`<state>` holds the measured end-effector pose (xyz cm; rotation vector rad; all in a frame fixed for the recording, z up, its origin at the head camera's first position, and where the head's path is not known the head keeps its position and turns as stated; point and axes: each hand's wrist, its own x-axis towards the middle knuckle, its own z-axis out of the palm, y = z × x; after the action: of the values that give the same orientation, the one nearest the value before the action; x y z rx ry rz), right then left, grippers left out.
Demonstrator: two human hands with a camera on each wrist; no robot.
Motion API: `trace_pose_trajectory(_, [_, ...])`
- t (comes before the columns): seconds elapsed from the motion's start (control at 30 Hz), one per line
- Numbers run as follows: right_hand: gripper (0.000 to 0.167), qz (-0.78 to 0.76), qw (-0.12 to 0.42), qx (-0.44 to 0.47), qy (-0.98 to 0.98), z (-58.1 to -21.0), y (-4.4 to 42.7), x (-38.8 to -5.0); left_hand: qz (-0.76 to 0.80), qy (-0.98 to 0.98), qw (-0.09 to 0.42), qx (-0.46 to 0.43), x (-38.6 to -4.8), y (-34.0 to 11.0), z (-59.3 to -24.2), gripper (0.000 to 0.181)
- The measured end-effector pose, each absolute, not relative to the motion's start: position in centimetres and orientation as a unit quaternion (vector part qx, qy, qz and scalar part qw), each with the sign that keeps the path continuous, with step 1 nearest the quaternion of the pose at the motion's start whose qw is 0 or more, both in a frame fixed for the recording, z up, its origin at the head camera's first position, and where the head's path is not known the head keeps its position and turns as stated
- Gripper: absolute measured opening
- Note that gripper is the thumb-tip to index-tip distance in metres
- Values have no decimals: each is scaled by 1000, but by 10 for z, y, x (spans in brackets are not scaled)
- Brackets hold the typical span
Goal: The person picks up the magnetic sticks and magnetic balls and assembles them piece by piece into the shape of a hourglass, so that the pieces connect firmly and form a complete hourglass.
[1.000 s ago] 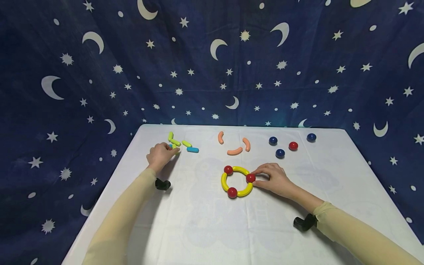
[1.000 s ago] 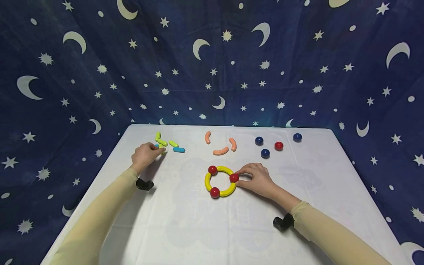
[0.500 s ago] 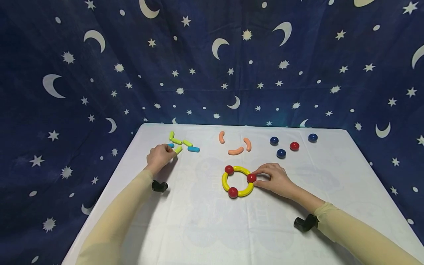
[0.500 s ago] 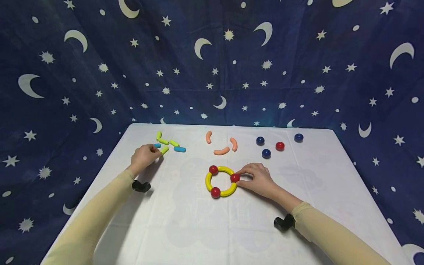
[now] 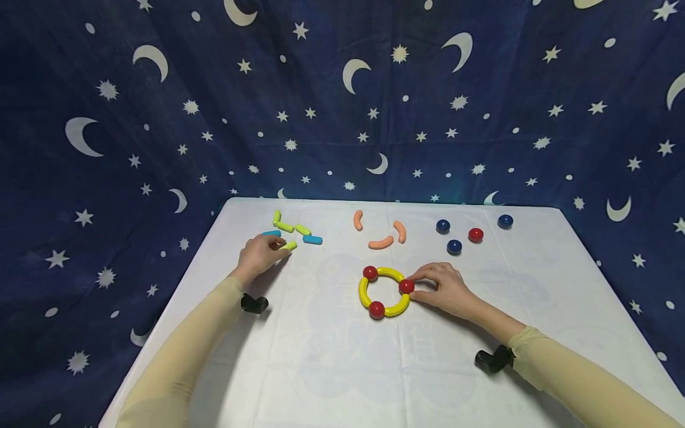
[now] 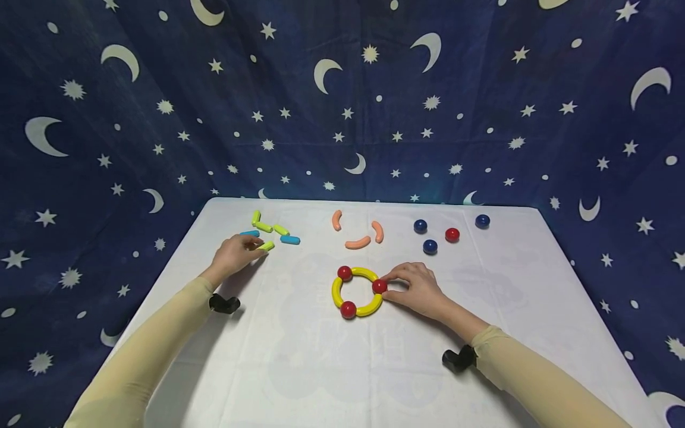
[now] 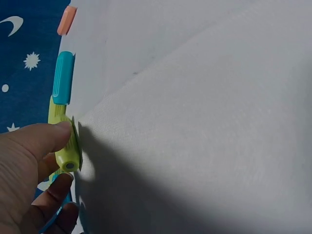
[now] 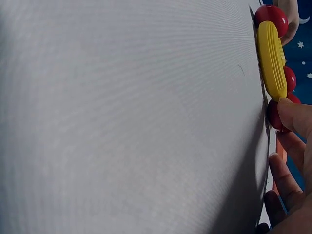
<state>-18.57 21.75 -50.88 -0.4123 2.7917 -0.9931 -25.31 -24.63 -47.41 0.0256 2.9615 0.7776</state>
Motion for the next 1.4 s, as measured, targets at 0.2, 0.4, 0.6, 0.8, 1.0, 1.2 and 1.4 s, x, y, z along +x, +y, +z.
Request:
trace_pose_trajectory(0.2, [35, -331, 77, -131, 931, -510, 217, -186, 248, 968, 41, 11, -254, -245, -476, 40])
trace_pose_trajectory(0.4, [35, -329, 78, -131, 932, -509, 217, -186, 262, 964, 45, 10, -252, -245, -478, 38])
trace_pose_trajectory(0.6, [37, -329, 76, -129, 933, -508, 217, -186, 328, 942, 44, 45, -250, -233, -474, 39])
trace_pose_trajectory(0.8, [37, -331, 73, -126, 932, -510, 216, -187, 421, 899, 68, 101, -249, -207, -475, 36])
trace_pose_trajectory(1.0, [37, -338, 79, -118, 931, -510, 215, -185, 465, 870, 96, 136, -245, -178, -475, 30])
trace_pose_trajectory(1.2, [36, -340, 78, -117, 930, -508, 214, -185, 491, 849, 116, 158, -239, -153, -473, 28])
trace_pose_trajectory(1.4, [37, -345, 77, -121, 928, -508, 214, -184, 499, 838, 138, 172, -235, -129, -475, 27])
